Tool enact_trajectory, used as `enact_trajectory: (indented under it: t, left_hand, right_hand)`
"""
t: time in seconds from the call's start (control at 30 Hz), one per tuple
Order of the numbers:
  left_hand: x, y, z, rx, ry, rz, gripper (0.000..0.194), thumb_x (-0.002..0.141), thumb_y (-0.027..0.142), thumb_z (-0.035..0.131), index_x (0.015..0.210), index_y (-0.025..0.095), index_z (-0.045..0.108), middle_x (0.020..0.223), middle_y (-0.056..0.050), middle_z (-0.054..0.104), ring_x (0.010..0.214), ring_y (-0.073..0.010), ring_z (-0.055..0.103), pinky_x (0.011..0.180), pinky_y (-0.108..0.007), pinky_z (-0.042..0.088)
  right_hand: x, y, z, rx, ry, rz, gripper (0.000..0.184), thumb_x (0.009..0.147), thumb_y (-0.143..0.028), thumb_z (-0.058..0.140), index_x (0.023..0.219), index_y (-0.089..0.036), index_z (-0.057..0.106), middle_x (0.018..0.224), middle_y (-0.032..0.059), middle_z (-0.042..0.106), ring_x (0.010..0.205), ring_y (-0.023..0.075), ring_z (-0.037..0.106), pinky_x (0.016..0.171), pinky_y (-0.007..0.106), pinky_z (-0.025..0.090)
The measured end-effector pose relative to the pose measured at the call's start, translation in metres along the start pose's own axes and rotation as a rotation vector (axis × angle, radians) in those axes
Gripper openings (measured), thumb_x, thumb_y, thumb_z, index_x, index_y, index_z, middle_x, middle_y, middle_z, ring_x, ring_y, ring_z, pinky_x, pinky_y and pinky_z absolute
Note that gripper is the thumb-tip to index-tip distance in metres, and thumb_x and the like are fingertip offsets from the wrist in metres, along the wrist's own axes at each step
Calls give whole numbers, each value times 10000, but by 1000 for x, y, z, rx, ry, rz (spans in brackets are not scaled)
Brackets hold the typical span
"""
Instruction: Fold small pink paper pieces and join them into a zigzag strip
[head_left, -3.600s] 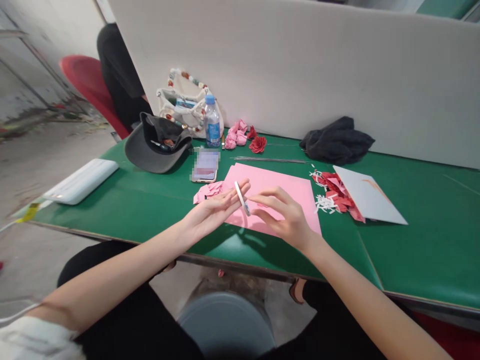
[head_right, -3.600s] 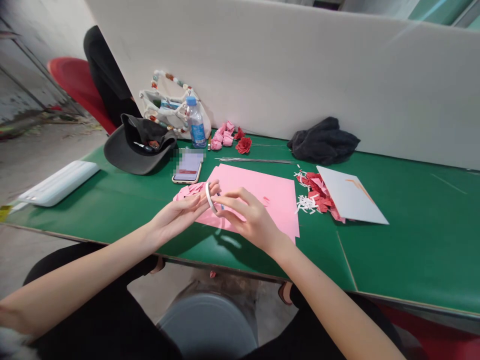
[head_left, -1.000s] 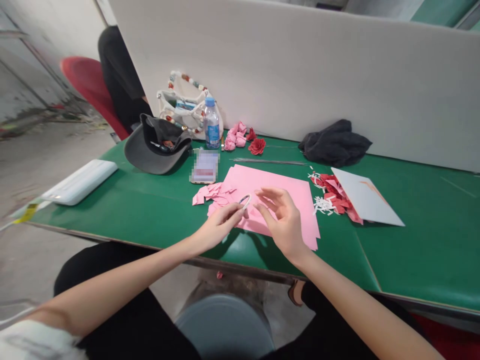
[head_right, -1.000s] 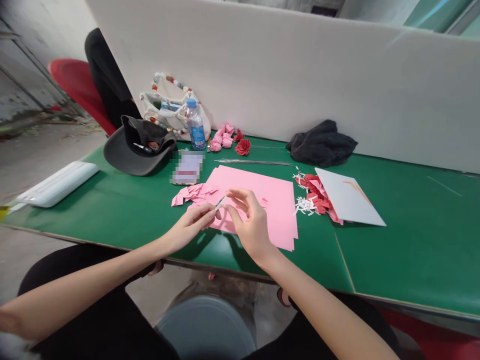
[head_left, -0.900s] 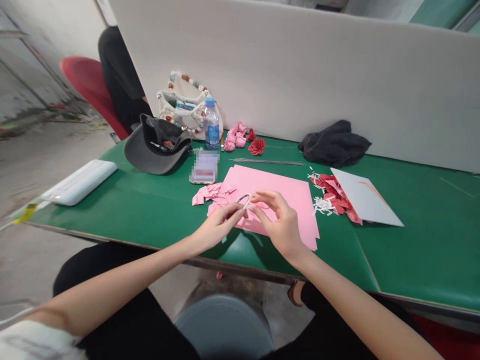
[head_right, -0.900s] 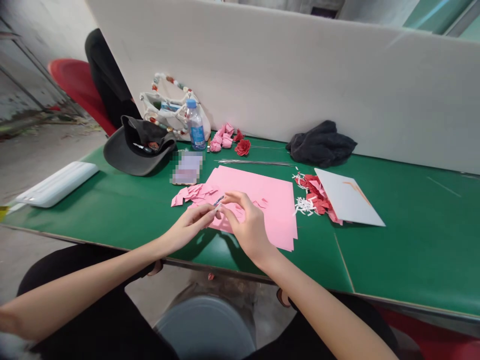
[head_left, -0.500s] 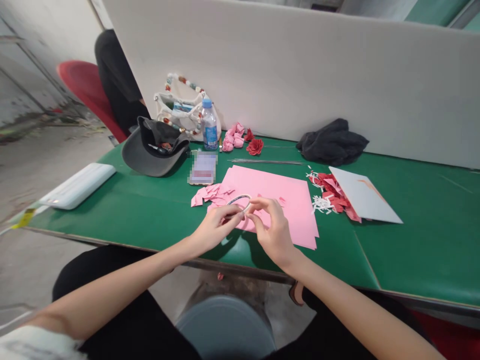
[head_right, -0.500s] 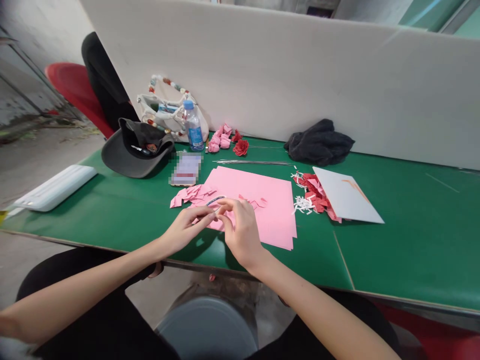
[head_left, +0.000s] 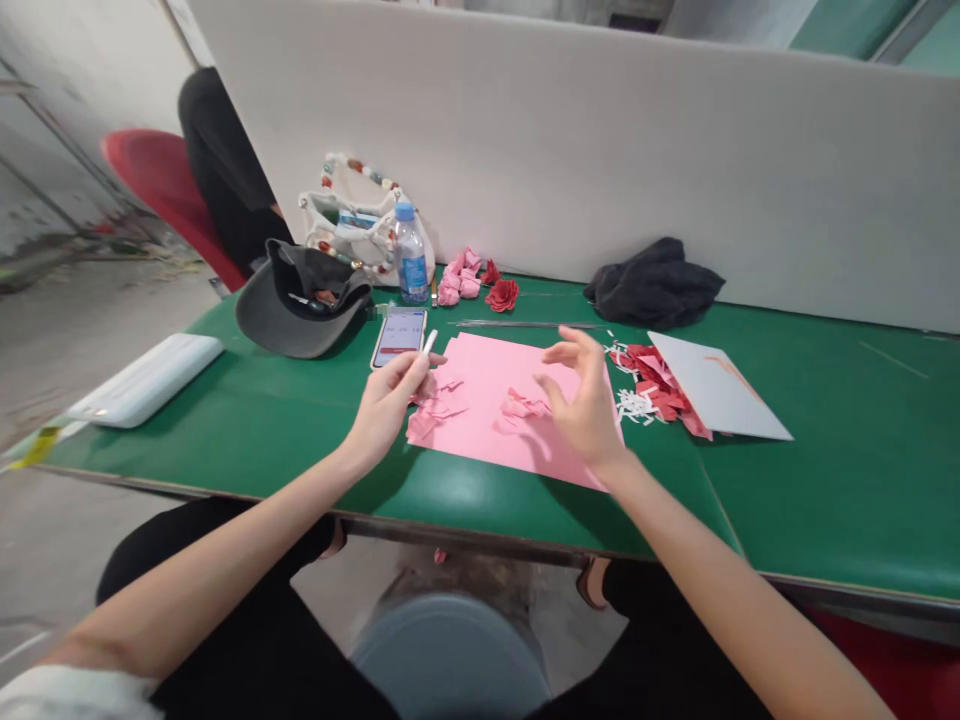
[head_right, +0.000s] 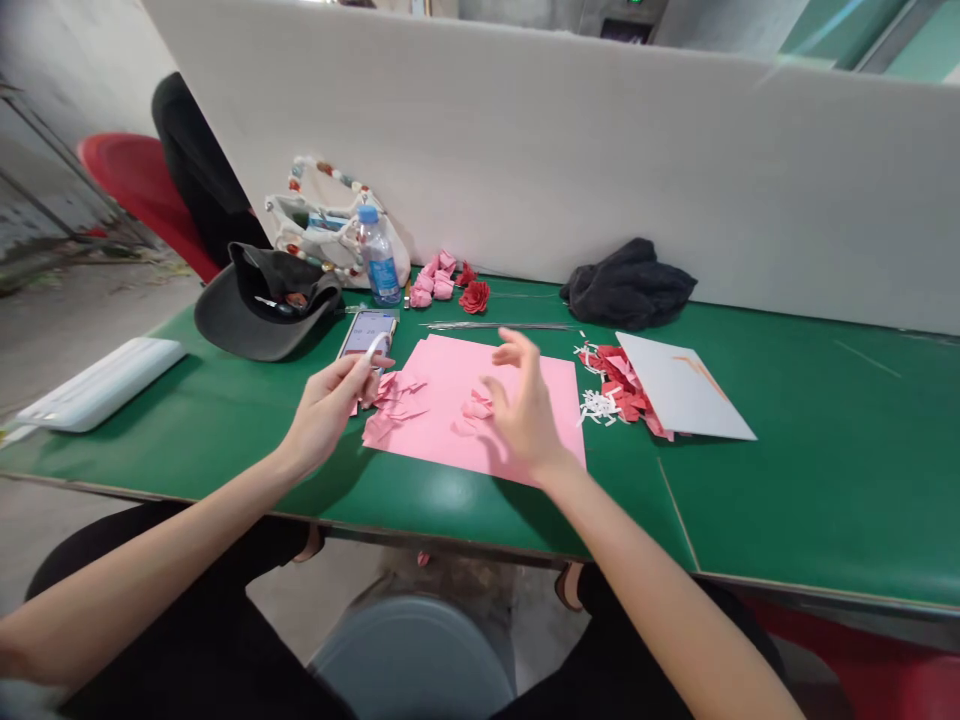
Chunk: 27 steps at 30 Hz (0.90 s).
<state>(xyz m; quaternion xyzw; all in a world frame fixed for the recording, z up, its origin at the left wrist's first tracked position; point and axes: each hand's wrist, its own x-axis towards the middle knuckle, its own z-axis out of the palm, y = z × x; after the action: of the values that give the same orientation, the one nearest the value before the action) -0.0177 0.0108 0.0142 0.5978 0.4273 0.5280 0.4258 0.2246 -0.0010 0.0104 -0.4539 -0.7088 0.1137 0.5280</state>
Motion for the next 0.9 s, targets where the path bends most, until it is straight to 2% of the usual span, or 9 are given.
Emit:
enact_trajectory:
  t: [0.13,0.23,0.37,0.57,0.7,0.9]
  left_hand:
    - [-9,-2,11,-65,-119,-50,331,894,420,504,1042,148,619,656,7,538,603,-104,474,580,-221,389]
    - [-15,-1,17,-90,-191,-73,359,895,420,495,1119,148,560,673,8,551,624,-116,500,601,-234,410]
    - [-20,3,21,-95,-235,-106,379,902,401,477,1176,140,493,693,12,553,617,-114,496,623,-248,417]
    - [-25,1,22,-102,-299,-127,429,890,352,516,1245,140,403,710,9,566,681,-130,545,666,-267,441]
    - [-28,-1,24,-100,-350,-145,477,859,318,571,1267,175,370,804,-4,592,742,-136,592,743,-307,491]
    - [-36,-2,31,-88,-317,-147,618,777,291,665,1288,200,329,1006,-68,585,857,-160,605,754,-328,529]
  right_hand:
    - [18,64,-21,-141,-246,195,655,698,-130,596,1309,-195,371,1018,76,562,867,199,593,839,437,492]
    - [13,93,-25,-177,-361,246,639,682,-135,590,1295,-162,412,1012,88,568,839,192,596,799,417,513]
    - [6,99,-16,-129,-413,230,630,698,-127,567,1306,-173,409,1012,83,577,811,174,610,786,395,529]
    - [5,102,-11,-196,-349,186,542,721,-75,469,1258,-154,471,987,87,588,738,150,602,723,358,532]
    - [9,87,-12,-179,-298,195,515,710,-80,483,1220,-146,510,977,85,591,700,136,577,674,328,530]
    - [3,8,5,131,-230,216,486,746,-161,560,1224,-224,498,1047,57,553,750,116,581,714,308,555]
